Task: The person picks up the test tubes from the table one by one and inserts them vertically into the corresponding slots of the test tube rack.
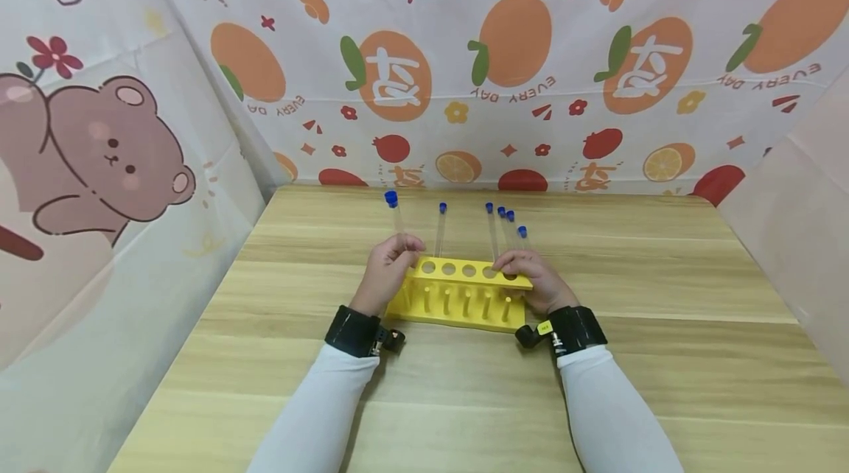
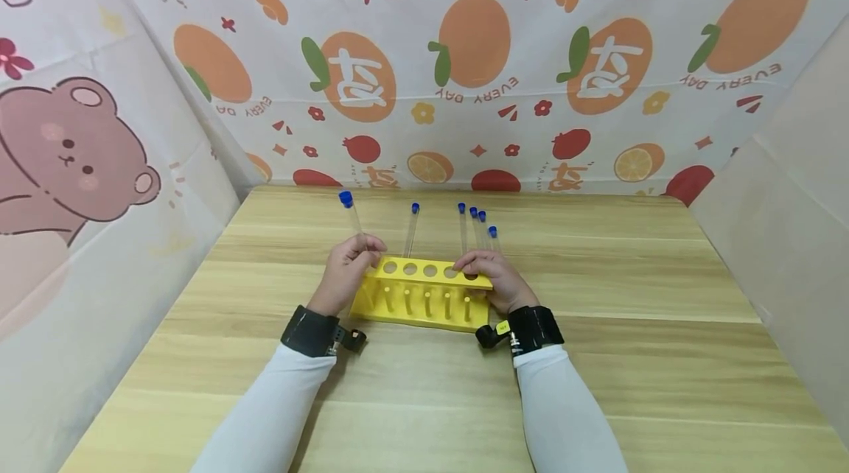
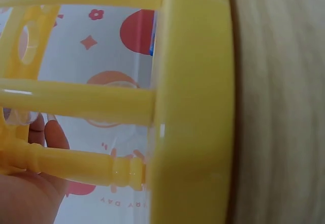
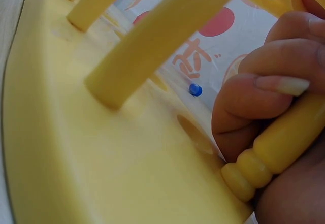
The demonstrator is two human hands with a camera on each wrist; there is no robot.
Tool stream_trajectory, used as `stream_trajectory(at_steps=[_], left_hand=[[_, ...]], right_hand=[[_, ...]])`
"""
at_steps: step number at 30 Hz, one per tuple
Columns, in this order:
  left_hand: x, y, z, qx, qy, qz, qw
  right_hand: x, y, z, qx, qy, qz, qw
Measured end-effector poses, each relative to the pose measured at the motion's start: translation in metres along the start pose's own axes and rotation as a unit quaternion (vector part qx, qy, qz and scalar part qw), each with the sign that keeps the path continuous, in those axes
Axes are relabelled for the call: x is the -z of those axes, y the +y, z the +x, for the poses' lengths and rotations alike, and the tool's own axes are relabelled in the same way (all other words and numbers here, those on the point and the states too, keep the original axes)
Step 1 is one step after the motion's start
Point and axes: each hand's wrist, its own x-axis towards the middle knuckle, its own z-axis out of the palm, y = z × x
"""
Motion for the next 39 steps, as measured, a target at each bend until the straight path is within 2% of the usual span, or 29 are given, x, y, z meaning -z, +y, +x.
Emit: stream_trajectory(at_steps=[3, 10, 17, 25, 29, 35, 39], left_hand=[[0.0, 0.008, -0.004, -0.003, -0.003, -0.007, 1.0], [-0.001, 0.005, -0.004, 0.002, -0.007, -0.025, 0.9997], [-0.003, -0.028, 0.006, -0.003, 0.003, -0.026, 0.9997], [-0.004, -0.031, 0.006, -0.058, 0.018, -0.029, 0.9977], [-0.004, -0.034, 0.007, -0.065, 0.009, -0.044, 0.9969], [-0.002, -0.029, 0.007, -0.046, -0.006, -0.05, 0.9977], [-0.002, -0.014, 0.002, -0.049, -0.01, -0.045, 0.9977]], right_hand=[[0.0, 0.0, 0.0, -0.002, 0.004, -0.003, 1.0], [-0.002, -0.001, -0.002, -0.006, 0.009, -0.004, 0.9999], [0.001, 0.001, -0.001, -0.004, 0.001, -0.008, 1.0], [0.001, 0.001, -0.001, -0.007, 0.003, 0.002, 1.0], [0.0, 0.0, -0.001, -0.003, 0.007, -0.002, 1.0], [0.0, 0.0, 0.0, -0.001, 0.008, -0.003, 1.0], [0.0, 0.0, 0.0, -0.001, 0.006, -0.004, 1.0]])
